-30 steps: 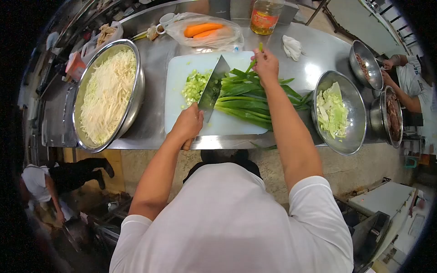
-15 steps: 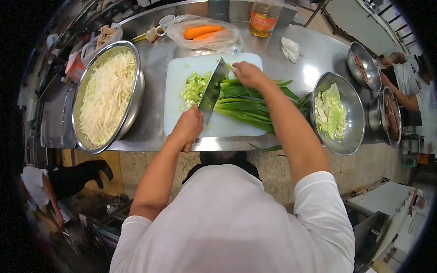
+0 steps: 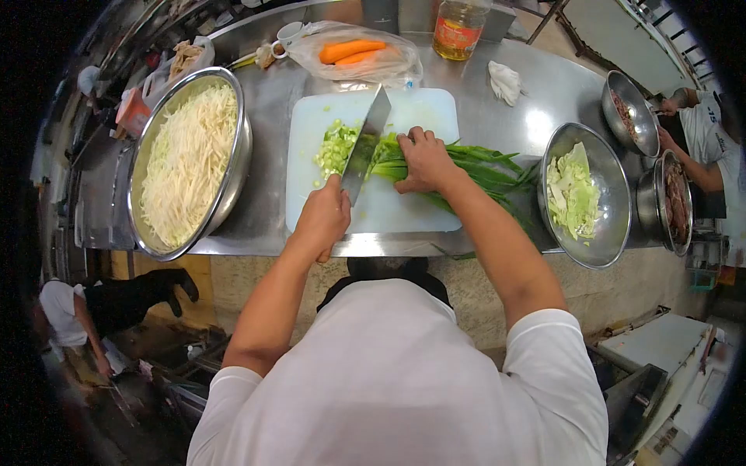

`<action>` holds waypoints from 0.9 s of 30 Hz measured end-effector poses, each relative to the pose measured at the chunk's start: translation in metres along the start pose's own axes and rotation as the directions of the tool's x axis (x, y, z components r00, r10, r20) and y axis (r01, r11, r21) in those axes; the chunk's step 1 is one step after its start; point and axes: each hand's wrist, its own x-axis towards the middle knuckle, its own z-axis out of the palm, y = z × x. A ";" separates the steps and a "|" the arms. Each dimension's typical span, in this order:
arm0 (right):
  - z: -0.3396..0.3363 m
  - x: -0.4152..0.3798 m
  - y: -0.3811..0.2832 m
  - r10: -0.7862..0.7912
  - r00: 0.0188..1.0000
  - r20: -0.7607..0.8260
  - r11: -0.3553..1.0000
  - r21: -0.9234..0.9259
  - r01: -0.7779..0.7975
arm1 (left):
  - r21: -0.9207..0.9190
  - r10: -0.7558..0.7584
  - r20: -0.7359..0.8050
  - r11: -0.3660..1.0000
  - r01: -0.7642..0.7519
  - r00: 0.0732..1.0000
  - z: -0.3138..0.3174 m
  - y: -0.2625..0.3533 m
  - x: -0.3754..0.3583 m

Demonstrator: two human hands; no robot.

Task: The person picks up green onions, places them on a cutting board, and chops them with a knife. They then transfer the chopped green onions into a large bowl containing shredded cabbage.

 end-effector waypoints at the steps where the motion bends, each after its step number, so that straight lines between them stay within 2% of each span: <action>1: 0.000 0.000 0.000 0.003 1.000 -0.001 1.000 0.001 -0.003 | -0.042 0.005 -0.025 0.999 -0.006 1.000 -0.007 0.007 -0.003; 4: -0.002 0.000 -0.004 0.020 1.000 0.009 1.000 -0.003 -0.020 | -0.021 0.006 -0.029 1.000 -0.007 1.000 -0.026 0.033 -0.011; 7: -0.013 0.002 -0.011 0.061 0.998 0.024 0.998 -0.006 -0.061 | -0.027 0.014 -0.057 1.000 -0.016 0.998 -0.019 0.033 -0.008; 10: -0.023 0.009 -0.011 0.046 0.993 0.107 0.997 -0.059 -0.040 | -0.055 -0.047 -0.041 0.997 0.045 0.998 -0.023 0.037 -0.010; 12: -0.025 0.014 -0.010 0.072 0.981 0.178 0.997 -0.051 -0.064 | -0.036 -0.010 -0.044 0.999 0.008 0.999 -0.022 0.035 -0.015; 16: -0.018 0.015 -0.013 0.092 0.979 0.185 0.995 -0.057 -0.082 | 0.047 0.095 -0.058 0.995 -0.093 0.994 -0.006 0.034 -0.016; 17: -0.016 0.013 -0.013 0.093 0.983 0.156 0.995 -0.041 -0.088 | 0.047 0.086 -0.066 0.995 -0.083 0.994 0.000 0.034 -0.015; 20: -0.008 0.013 -0.014 0.091 0.990 0.108 0.995 -0.061 -0.085 | 0.089 -0.040 0.069 0.995 0.034 0.997 0.009 0.034 -0.008; 22: -0.003 0.005 -0.021 0.099 0.989 0.105 0.992 -0.090 -0.090 | 0.089 -0.034 0.067 0.996 0.027 0.997 0.012 0.029 -0.009; 24: 0.000 -0.003 -0.027 0.105 0.993 -0.048 0.991 -0.074 -0.108 | 0.089 -0.021 0.068 0.996 0.015 0.997 0.015 0.023 -0.010; 25: 0.011 0.000 -0.020 0.109 0.993 -0.048 0.991 -0.075 -0.112 | 0.089 -0.028 0.063 0.996 0.023 0.998 0.017 0.021 -0.009; 27: 0.032 0.002 -0.010 0.024 0.921 -0.389 0.994 0.109 0.021 | 0.086 -0.035 0.069 0.996 0.029 0.997 0.018 0.022 -0.009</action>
